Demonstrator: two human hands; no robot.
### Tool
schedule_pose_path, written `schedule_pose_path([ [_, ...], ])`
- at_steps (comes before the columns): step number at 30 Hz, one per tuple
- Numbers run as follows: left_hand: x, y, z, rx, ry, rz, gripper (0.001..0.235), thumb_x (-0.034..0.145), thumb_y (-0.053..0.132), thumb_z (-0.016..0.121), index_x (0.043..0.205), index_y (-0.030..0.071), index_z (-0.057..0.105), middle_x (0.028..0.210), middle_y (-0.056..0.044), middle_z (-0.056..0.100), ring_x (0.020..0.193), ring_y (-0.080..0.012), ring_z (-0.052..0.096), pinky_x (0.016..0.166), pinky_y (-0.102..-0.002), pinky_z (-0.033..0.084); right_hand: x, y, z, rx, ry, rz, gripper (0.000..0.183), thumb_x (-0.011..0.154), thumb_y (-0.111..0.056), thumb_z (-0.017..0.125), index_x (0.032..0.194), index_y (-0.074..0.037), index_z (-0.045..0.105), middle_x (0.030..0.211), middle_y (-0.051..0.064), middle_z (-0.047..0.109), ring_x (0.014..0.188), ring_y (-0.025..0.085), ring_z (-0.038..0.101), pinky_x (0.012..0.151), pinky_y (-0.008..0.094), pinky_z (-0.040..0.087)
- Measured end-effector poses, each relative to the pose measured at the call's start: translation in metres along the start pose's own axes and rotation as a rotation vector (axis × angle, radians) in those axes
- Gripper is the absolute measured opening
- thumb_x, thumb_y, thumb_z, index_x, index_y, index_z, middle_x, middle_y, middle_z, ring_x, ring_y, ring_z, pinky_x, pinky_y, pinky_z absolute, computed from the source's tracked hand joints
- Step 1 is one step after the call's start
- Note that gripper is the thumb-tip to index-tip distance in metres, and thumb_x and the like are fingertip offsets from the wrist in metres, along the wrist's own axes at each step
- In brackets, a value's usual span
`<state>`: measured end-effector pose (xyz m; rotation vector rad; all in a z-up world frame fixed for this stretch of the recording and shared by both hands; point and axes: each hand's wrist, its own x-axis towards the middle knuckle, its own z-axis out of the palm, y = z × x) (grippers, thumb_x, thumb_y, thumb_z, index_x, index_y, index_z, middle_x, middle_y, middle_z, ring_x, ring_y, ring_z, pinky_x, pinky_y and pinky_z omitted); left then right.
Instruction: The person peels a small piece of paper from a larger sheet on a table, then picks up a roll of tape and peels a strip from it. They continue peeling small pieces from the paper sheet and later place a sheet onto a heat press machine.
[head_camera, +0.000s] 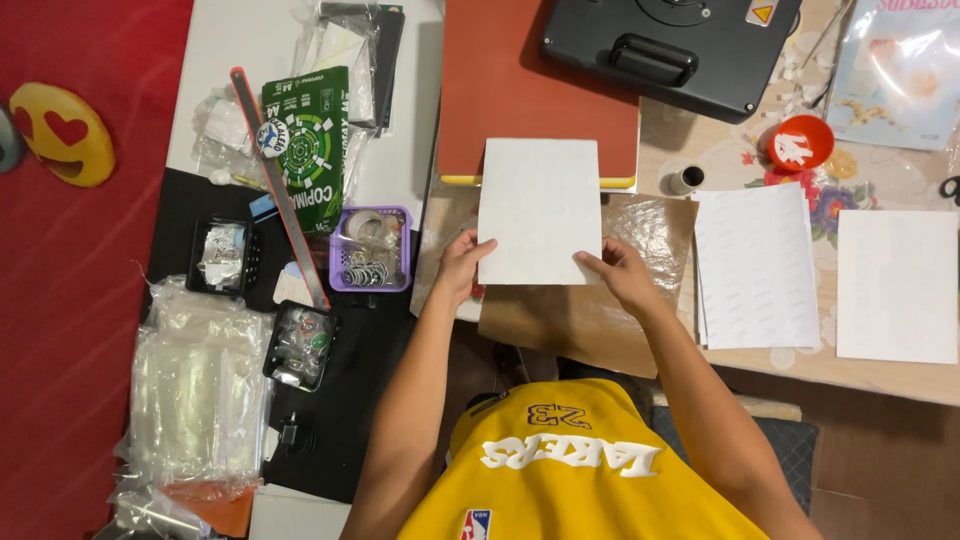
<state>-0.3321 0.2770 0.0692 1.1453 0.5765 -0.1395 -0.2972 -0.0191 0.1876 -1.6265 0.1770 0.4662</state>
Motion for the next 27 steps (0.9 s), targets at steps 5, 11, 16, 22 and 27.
schedule_pose_path([
  [5,-0.062,0.045,-0.013,-0.228,-0.129,0.032,0.037,0.088,0.002,0.088,0.122,0.009,0.076,0.104,-0.007,0.078,0.097,-0.0245,0.082,0.088,-0.039,0.068,-0.032,-0.009,-0.006,-0.086,-0.096,-0.098,0.022,0.098,-0.014,0.095,0.093,-0.005,0.075,0.079,0.004,0.068,0.076,0.016,0.062,0.070,0.030,0.053],
  [11,-0.105,0.076,-0.041,-0.459,-0.326,0.314,0.068,0.091,0.003,0.074,0.157,0.014,0.064,0.143,-0.009,0.076,0.130,-0.0280,0.075,0.116,-0.046,0.057,-0.085,-0.070,0.024,-0.164,-0.192,-0.258,0.020,0.098,-0.011,0.094,0.096,-0.003,0.075,0.077,0.005,0.069,0.078,0.015,0.064,0.074,0.032,0.059],
  [16,-0.146,0.107,-0.063,-0.373,-0.348,0.510,0.070,0.096,-0.001,0.075,0.162,0.014,0.059,0.148,-0.012,0.074,0.136,-0.0275,0.072,0.119,-0.049,0.056,-0.107,-0.083,0.044,-0.182,-0.262,-0.362,0.018,0.099,-0.009,0.093,0.099,-0.001,0.076,0.078,0.007,0.072,0.080,0.015,0.067,0.080,0.033,0.062],
  [22,-0.202,0.135,-0.085,-0.281,-0.276,0.739,0.061,0.093,-0.007,0.075,0.151,0.008,0.065,0.137,-0.016,0.079,0.129,-0.0277,0.075,0.117,-0.051,0.057,-0.122,-0.099,0.071,-0.206,-0.315,-0.534,0.018,0.100,-0.008,0.092,0.107,0.000,0.078,0.083,0.012,0.077,0.084,0.018,0.074,0.089,0.038,0.065],
  [27,-0.243,0.148,-0.084,-0.208,-0.117,0.915,0.045,0.102,-0.002,0.074,0.146,0.004,0.066,0.135,-0.017,0.079,0.130,-0.0233,0.072,0.117,-0.051,0.059,-0.124,-0.112,0.091,-0.235,-0.269,-0.744,0.030,0.099,-0.004,0.092,0.125,0.000,0.078,0.098,0.013,0.083,0.094,0.022,0.081,0.096,0.041,0.065],
])
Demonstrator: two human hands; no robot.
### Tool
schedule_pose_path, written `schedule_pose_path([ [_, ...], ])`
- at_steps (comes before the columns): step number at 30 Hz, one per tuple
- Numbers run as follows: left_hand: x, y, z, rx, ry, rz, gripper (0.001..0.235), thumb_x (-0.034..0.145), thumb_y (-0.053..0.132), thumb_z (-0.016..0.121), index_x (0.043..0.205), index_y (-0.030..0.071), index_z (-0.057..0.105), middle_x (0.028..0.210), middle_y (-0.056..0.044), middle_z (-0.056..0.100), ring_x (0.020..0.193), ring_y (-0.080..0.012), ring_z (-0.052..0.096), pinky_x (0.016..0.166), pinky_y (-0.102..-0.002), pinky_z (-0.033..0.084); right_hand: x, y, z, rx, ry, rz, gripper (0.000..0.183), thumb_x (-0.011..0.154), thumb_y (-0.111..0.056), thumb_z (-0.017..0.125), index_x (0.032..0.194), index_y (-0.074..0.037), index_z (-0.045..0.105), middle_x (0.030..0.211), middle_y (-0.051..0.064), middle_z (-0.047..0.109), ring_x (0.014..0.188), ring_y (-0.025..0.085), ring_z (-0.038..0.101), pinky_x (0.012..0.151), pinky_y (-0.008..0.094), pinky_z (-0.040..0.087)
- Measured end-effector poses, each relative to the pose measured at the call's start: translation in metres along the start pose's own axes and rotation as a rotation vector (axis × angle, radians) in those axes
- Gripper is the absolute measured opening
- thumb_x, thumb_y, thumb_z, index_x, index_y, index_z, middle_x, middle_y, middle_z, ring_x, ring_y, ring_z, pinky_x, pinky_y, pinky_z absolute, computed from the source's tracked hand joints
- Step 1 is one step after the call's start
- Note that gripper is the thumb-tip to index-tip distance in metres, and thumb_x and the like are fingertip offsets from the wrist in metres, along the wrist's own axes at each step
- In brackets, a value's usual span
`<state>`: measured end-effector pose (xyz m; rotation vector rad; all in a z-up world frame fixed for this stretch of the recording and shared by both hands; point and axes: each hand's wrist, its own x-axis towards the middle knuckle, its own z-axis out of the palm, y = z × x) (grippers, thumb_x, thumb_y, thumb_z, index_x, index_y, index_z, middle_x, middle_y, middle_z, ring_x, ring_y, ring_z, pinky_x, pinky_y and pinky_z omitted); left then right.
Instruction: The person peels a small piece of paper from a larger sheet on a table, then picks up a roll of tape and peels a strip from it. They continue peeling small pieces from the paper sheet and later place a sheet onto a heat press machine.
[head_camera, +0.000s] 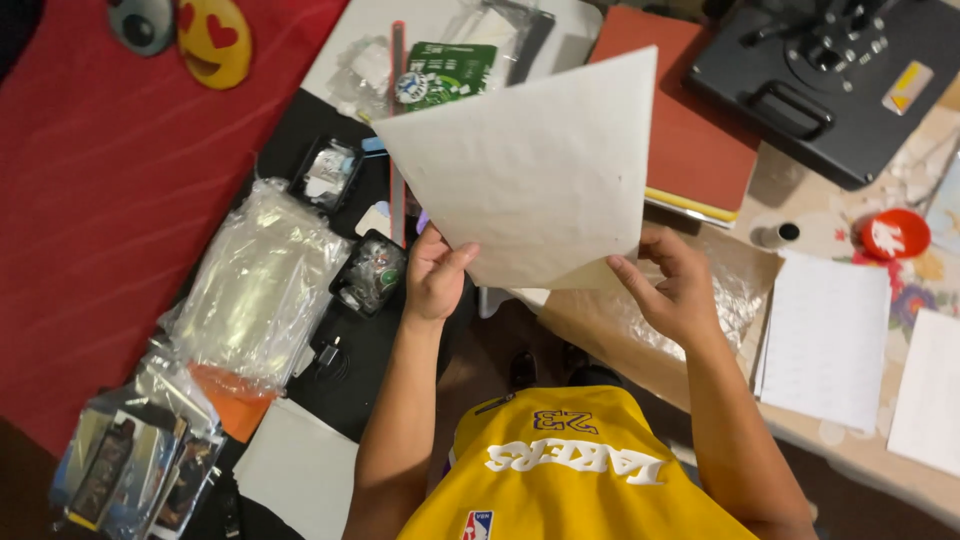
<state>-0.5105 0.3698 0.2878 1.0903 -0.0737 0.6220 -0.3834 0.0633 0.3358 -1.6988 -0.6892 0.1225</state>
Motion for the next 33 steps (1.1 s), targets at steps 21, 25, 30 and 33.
schedule_pose_path([
  [21,-0.015,0.006,-0.004,0.041,0.074,0.095,0.046,0.110,0.011,0.080,0.153,0.006,0.064,0.151,-0.010,0.071,0.145,-0.0297,0.064,0.124,-0.052,0.055,0.072,-0.163,-0.029,-0.538,0.171,-0.948,0.055,0.121,-0.005,0.087,0.163,0.002,0.053,0.131,0.027,0.083,0.108,0.038,0.079,0.091,0.045,0.066],
  [25,-0.008,0.013,0.001,0.045,0.038,0.092,0.045,0.113,0.013,0.078,0.156,0.008,0.063,0.153,-0.008,0.071,0.149,-0.0292,0.062,0.126,-0.052,0.055,0.071,-0.161,-0.029,-0.600,0.221,-0.973,0.050,0.119,-0.006,0.089,0.156,0.001,0.057,0.132,0.027,0.083,0.111,0.039,0.080,0.092,0.049,0.069],
  [30,-0.003,0.028,0.012,0.097,0.011,0.117,0.045,0.116,0.012,0.074,0.160,0.008,0.061,0.147,-0.006,0.073,0.143,-0.0269,0.066,0.124,-0.050,0.058,0.071,-0.167,-0.030,-0.413,0.227,-1.018,0.033,0.112,0.009,0.088,0.136,-0.007,0.072,0.139,0.036,0.066,0.115,0.033,0.074,0.088,0.045,0.077],
  [33,-0.013,-0.002,-0.017,0.079,0.124,0.047,0.038,0.112,0.002,0.073,0.149,0.006,0.067,0.143,-0.011,0.074,0.142,-0.0298,0.067,0.121,-0.055,0.058,0.065,-0.166,-0.027,-0.391,0.280,-1.052,0.036,0.105,0.017,0.093,0.127,-0.007,0.078,0.134,0.033,0.055,0.110,0.033,0.075,0.092,0.047,0.080],
])
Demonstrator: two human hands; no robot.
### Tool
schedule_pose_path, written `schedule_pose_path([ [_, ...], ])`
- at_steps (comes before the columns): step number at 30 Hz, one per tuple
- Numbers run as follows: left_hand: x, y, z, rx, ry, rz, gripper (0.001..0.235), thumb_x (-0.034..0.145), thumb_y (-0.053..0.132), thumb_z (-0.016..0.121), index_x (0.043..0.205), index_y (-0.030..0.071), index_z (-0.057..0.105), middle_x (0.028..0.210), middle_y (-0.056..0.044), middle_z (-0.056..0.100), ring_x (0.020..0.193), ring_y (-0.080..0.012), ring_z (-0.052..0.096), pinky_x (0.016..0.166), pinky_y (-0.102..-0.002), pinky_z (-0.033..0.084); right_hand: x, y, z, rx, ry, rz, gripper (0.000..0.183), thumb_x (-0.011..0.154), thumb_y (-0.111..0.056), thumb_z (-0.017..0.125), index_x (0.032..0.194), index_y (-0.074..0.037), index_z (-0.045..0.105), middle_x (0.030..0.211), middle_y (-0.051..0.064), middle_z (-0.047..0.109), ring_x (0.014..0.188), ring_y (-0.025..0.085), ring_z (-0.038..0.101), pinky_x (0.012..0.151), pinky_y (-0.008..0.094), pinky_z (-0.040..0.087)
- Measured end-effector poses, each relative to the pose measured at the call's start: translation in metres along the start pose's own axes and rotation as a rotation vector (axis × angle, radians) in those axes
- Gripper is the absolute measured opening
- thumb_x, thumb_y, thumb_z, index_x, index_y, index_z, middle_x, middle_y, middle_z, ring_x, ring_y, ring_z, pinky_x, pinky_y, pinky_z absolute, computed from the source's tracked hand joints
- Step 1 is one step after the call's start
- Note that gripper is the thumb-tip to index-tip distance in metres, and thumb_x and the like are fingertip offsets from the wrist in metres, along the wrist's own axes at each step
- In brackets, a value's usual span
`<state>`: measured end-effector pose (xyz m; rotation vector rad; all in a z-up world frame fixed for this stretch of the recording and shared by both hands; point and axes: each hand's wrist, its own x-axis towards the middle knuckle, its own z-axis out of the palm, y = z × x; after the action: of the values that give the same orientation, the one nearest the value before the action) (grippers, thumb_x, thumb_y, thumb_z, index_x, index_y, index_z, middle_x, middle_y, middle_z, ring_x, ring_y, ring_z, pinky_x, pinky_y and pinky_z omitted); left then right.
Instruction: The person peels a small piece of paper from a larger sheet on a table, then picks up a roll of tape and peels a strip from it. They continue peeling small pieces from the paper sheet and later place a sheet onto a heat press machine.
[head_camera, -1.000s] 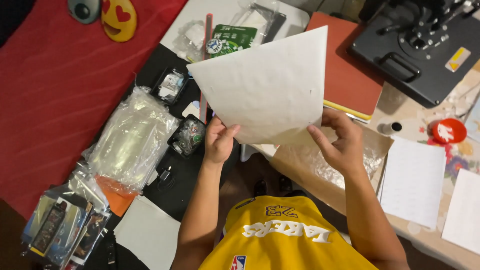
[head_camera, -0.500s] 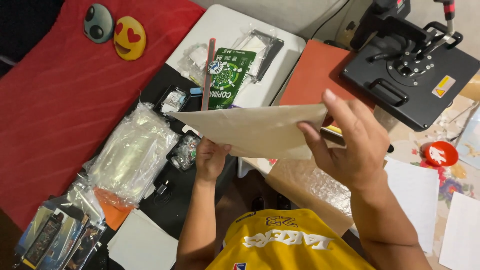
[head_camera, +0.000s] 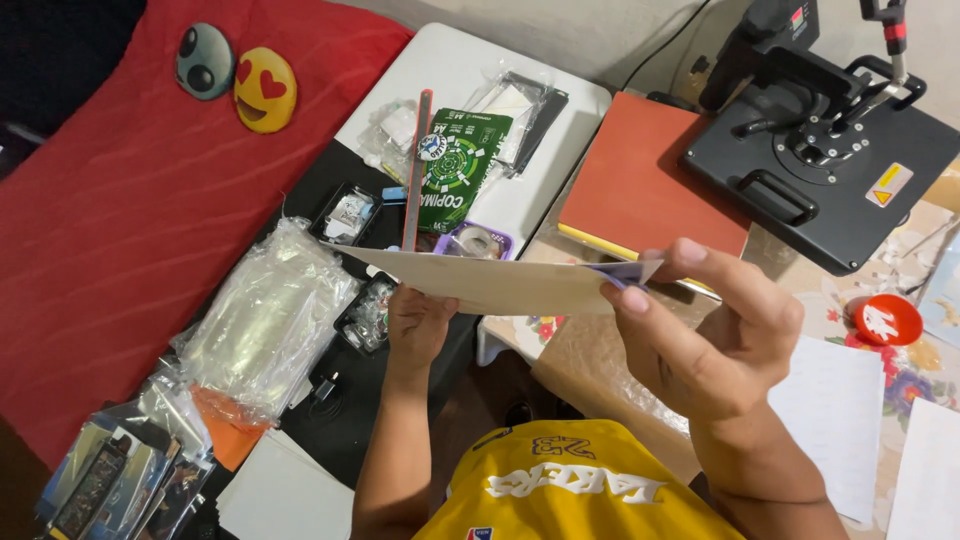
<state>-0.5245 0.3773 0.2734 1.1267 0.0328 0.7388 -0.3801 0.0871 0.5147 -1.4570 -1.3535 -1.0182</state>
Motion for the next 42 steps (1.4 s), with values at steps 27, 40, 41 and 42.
schedule_pose_path([
  [27,-0.002,-0.016,0.001,-0.258,-0.211,0.071,0.039,0.113,0.001,0.075,0.150,0.011,0.070,0.133,-0.008,0.080,0.129,-0.0265,0.074,0.114,-0.046,0.061,0.019,-0.044,-0.025,-0.060,-0.092,-0.109,0.035,0.102,0.008,0.093,0.125,-0.016,0.082,0.102,0.007,0.046,0.102,0.034,0.072,0.087,0.051,0.072],
  [40,-0.031,0.005,0.037,-0.298,-0.177,-0.038,0.058,0.110,-0.004,0.077,0.163,0.009,0.058,0.149,-0.013,0.072,0.142,-0.0327,0.066,0.123,-0.052,0.056,0.013,-0.044,-0.021,0.075,0.073,0.048,0.018,0.105,0.000,0.077,0.114,-0.015,0.083,0.107,0.016,0.057,0.088,0.032,0.064,0.085,0.050,0.072],
  [41,-0.035,0.006,0.042,-0.299,-0.169,-0.051,0.062,0.109,-0.002,0.078,0.166,0.008,0.055,0.152,-0.014,0.070,0.143,-0.0331,0.064,0.123,-0.051,0.054,0.007,-0.044,-0.022,0.050,0.057,0.061,0.019,0.106,-0.002,0.079,0.119,-0.016,0.081,0.111,0.017,0.059,0.096,0.037,0.068,0.086,0.052,0.070],
  [42,-0.038,0.007,0.048,-0.300,-0.160,-0.064,0.067,0.108,-0.001,0.079,0.169,0.006,0.051,0.154,-0.014,0.068,0.145,-0.0334,0.062,0.124,-0.051,0.053,0.001,-0.044,-0.024,0.026,0.042,0.074,0.021,0.107,-0.004,0.081,0.123,-0.016,0.079,0.115,0.018,0.062,0.104,0.041,0.072,0.088,0.054,0.068],
])
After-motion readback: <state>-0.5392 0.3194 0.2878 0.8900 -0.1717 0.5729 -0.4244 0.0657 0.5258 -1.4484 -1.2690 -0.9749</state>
